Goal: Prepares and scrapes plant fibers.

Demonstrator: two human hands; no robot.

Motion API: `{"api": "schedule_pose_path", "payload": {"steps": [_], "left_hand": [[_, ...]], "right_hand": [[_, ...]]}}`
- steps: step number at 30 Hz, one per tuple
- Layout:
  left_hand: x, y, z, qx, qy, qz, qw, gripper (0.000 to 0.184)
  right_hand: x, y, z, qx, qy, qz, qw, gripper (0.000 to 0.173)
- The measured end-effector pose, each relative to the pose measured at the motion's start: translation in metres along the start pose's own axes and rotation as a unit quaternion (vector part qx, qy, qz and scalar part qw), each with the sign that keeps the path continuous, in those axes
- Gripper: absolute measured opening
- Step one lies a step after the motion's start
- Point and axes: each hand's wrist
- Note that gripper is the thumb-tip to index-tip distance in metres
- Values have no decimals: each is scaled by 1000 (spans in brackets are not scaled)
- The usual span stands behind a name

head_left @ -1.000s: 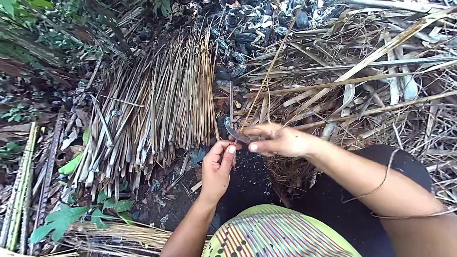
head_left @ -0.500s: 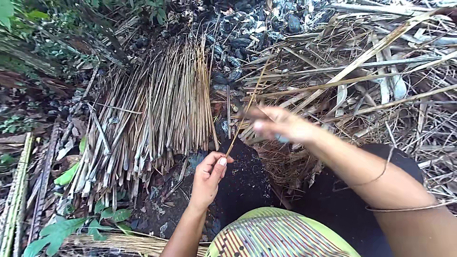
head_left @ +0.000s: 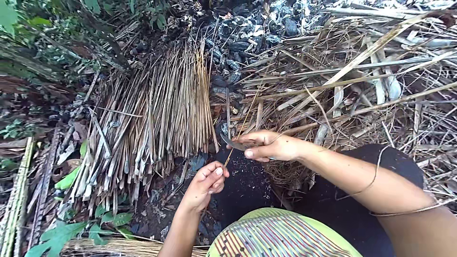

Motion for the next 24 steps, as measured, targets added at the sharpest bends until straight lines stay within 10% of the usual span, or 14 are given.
{"api": "schedule_pose_path", "payload": {"steps": [7,14,24], "left_hand": [[-26,-18,18,-57,-19,32,998,12],[4,-17,7,121,132,-147,973,18],[-5,-41,-3,215,134,-280,926,26]], "right_hand": [[-89,-65,24,-198,229,5,953,32],[16,12,-6,68,0,-30,997,38],[-41,-37,7,-145,152,24,977,39]]}}
Point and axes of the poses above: each hand's wrist, its own z-axis away from the middle knuckle, its own x-axis out of the palm, y = z × x, and after that the axes turned 3 degrees about -x, right-handed
